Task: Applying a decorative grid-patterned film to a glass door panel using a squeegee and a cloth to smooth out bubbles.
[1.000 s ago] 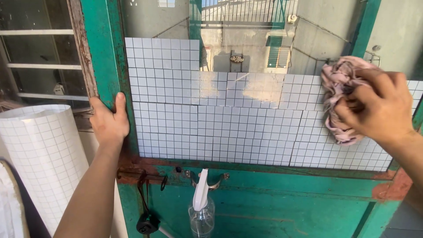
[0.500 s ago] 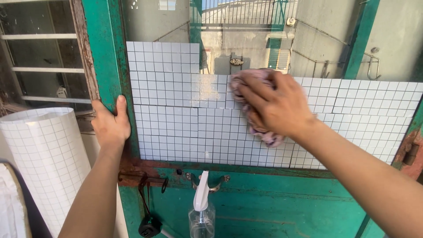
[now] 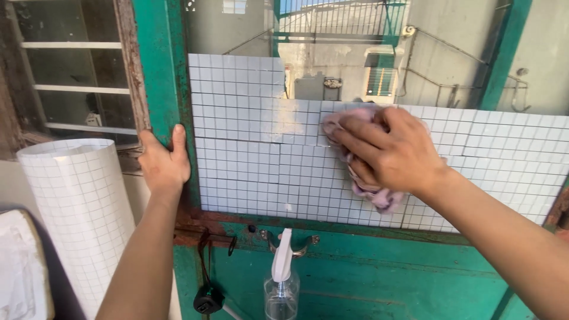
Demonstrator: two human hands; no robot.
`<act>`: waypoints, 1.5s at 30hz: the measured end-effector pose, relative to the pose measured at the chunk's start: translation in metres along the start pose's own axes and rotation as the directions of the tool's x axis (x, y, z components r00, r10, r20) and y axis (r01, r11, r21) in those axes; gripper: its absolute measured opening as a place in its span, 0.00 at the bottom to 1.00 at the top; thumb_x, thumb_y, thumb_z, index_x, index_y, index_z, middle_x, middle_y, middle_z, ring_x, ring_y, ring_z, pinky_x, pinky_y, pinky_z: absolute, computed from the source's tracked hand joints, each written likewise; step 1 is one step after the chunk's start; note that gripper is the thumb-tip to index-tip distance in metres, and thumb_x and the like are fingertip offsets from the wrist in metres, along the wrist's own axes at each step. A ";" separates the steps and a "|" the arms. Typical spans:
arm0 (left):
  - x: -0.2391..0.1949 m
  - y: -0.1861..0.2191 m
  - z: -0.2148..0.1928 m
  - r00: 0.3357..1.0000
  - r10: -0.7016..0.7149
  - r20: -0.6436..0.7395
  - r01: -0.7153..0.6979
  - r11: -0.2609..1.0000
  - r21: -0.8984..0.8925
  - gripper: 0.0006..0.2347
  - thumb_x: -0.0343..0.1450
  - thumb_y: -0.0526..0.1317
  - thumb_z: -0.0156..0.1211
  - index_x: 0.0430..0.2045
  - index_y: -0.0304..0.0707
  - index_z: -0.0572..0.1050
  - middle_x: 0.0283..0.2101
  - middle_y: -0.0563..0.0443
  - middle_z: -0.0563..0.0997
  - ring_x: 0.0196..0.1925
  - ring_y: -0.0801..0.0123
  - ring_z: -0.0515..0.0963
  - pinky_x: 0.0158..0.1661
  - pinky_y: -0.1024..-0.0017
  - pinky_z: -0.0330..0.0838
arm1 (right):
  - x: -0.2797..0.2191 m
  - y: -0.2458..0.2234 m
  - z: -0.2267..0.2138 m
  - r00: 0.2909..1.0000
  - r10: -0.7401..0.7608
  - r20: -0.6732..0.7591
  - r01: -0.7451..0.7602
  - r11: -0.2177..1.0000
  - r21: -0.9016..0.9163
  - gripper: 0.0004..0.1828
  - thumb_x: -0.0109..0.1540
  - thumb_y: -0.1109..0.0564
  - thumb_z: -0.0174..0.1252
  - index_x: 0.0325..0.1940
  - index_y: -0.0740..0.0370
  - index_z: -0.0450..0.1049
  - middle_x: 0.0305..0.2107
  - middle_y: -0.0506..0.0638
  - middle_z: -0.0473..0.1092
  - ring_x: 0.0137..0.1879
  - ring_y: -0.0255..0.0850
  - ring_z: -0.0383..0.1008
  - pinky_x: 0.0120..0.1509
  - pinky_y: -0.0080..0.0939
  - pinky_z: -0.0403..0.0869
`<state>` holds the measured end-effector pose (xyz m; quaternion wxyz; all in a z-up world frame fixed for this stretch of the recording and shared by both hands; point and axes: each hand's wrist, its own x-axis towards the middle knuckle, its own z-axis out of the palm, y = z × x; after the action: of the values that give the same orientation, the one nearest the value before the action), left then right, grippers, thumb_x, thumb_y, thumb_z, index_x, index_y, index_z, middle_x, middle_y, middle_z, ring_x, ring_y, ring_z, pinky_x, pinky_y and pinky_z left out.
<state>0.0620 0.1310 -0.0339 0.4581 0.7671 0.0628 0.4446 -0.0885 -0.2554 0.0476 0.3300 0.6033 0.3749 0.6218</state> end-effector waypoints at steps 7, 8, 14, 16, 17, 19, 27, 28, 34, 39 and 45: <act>0.000 -0.001 0.000 1.000 -0.013 0.026 0.013 1.000 -0.020 0.35 0.72 0.71 0.34 0.50 0.32 0.59 0.34 0.30 0.76 0.40 0.31 0.76 0.40 0.36 0.68 | 0.006 -0.002 0.013 0.952 0.088 0.294 -0.026 0.978 -0.209 0.31 0.65 0.34 0.46 0.69 0.40 0.71 0.62 0.33 0.72 0.38 0.41 0.64 0.36 0.36 0.71; 0.000 -0.002 0.001 1.000 -0.005 0.020 0.006 1.000 -0.028 0.34 0.72 0.71 0.35 0.49 0.32 0.59 0.34 0.30 0.75 0.39 0.30 0.75 0.39 0.36 0.68 | 0.010 -0.001 0.013 0.929 0.111 0.352 -0.031 0.974 -0.226 0.32 0.66 0.33 0.42 0.72 0.41 0.68 0.64 0.35 0.70 0.41 0.43 0.67 0.39 0.37 0.72; 0.000 -0.001 0.001 0.999 -0.020 0.025 0.021 0.999 -0.034 0.34 0.72 0.71 0.36 0.47 0.33 0.58 0.32 0.34 0.74 0.37 0.34 0.75 0.36 0.38 0.67 | 0.035 0.001 0.007 0.817 0.202 0.541 -0.086 0.969 -0.231 0.35 0.66 0.37 0.36 0.76 0.48 0.59 0.69 0.46 0.62 0.48 0.46 0.70 0.35 0.39 0.76; 0.000 -0.001 0.000 0.999 -0.021 0.028 0.021 0.999 -0.027 0.34 0.72 0.71 0.35 0.47 0.33 0.58 0.30 0.36 0.73 0.36 0.36 0.75 0.34 0.38 0.67 | 0.032 0.002 0.002 0.759 0.229 0.609 -0.113 0.968 -0.222 0.37 0.66 0.35 0.36 0.77 0.50 0.56 0.68 0.51 0.60 0.52 0.48 0.71 0.36 0.41 0.80; -0.001 0.000 -0.001 1.000 -0.015 0.025 0.016 0.999 -0.027 0.34 0.73 0.71 0.35 0.47 0.33 0.58 0.30 0.36 0.73 0.35 0.36 0.75 0.35 0.39 0.68 | 0.025 0.005 0.000 0.831 0.181 0.527 -0.070 0.972 -0.224 0.37 0.66 0.32 0.37 0.74 0.50 0.61 0.61 0.49 0.65 0.47 0.44 0.71 0.35 0.39 0.79; 0.000 -0.001 -0.001 1.000 -0.012 0.018 0.013 1.000 -0.028 0.33 0.73 0.70 0.36 0.47 0.32 0.59 0.29 0.36 0.73 0.35 0.36 0.75 0.35 0.39 0.68 | 0.008 0.010 -0.003 0.891 0.127 0.435 -0.027 0.973 -0.230 0.37 0.66 0.29 0.37 0.70 0.51 0.67 0.54 0.48 0.71 0.42 0.41 0.72 0.35 0.38 0.77; 0.003 -0.004 0.002 1.000 -0.021 0.018 0.021 1.000 -0.006 0.35 0.72 0.72 0.35 0.49 0.32 0.59 0.32 0.30 0.75 0.37 0.30 0.75 0.38 0.37 0.67 | 0.011 0.009 -0.011 0.815 0.221 0.536 -0.062 0.953 -0.298 0.36 0.67 0.32 0.38 0.73 0.49 0.64 0.47 0.49 0.70 0.44 0.46 0.74 0.34 0.41 0.81; 0.003 -0.003 0.002 1.000 -0.019 0.019 0.019 1.000 -0.007 0.35 0.72 0.72 0.35 0.49 0.32 0.59 0.32 0.30 0.75 0.37 0.30 0.75 0.38 0.37 0.67 | 0.018 0.009 -0.011 0.814 0.223 0.536 -0.063 0.952 -0.300 0.36 0.67 0.32 0.38 0.73 0.49 0.64 0.47 0.49 0.70 0.44 0.46 0.74 0.34 0.41 0.81; -0.001 0.000 -0.002 0.999 -0.031 0.032 0.032 0.999 -0.037 0.35 0.72 0.71 0.36 0.50 0.33 0.58 0.33 0.31 0.75 0.39 0.31 0.75 0.38 0.37 0.68 | 0.049 0.001 -0.006 0.680 0.230 0.696 -0.084 0.968 -0.237 0.39 0.66 0.36 0.36 0.81 0.48 0.51 0.51 0.56 0.65 0.51 0.49 0.72 0.31 0.41 0.83; -0.001 -0.001 -0.001 1.000 -0.026 0.017 0.027 0.999 -0.033 0.34 0.73 0.71 0.37 0.48 0.33 0.58 0.32 0.33 0.74 0.37 0.33 0.75 0.36 0.37 0.68 | 0.010 0.008 -0.007 0.877 0.146 0.457 -0.046 0.974 -0.223 0.40 0.65 0.30 0.39 0.74 0.54 0.64 0.43 0.51 0.70 0.42 0.43 0.71 0.37 0.42 0.79; 0.000 -0.001 0.001 0.999 -0.040 0.029 0.041 0.999 -0.025 0.35 0.71 0.72 0.35 0.48 0.33 0.58 0.31 0.34 0.73 0.36 0.35 0.74 0.36 0.39 0.67 | -0.018 0.018 -0.012 0.797 0.213 0.566 -0.051 0.956 -0.288 0.42 0.62 0.30 0.42 0.75 0.53 0.62 0.48 0.48 0.69 0.45 0.44 0.72 0.31 0.39 0.80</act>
<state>0.0629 0.1312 -0.0345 0.4774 0.7662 0.0660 0.4249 -0.0983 -0.2808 0.0544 0.4612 0.7432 0.1260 0.4680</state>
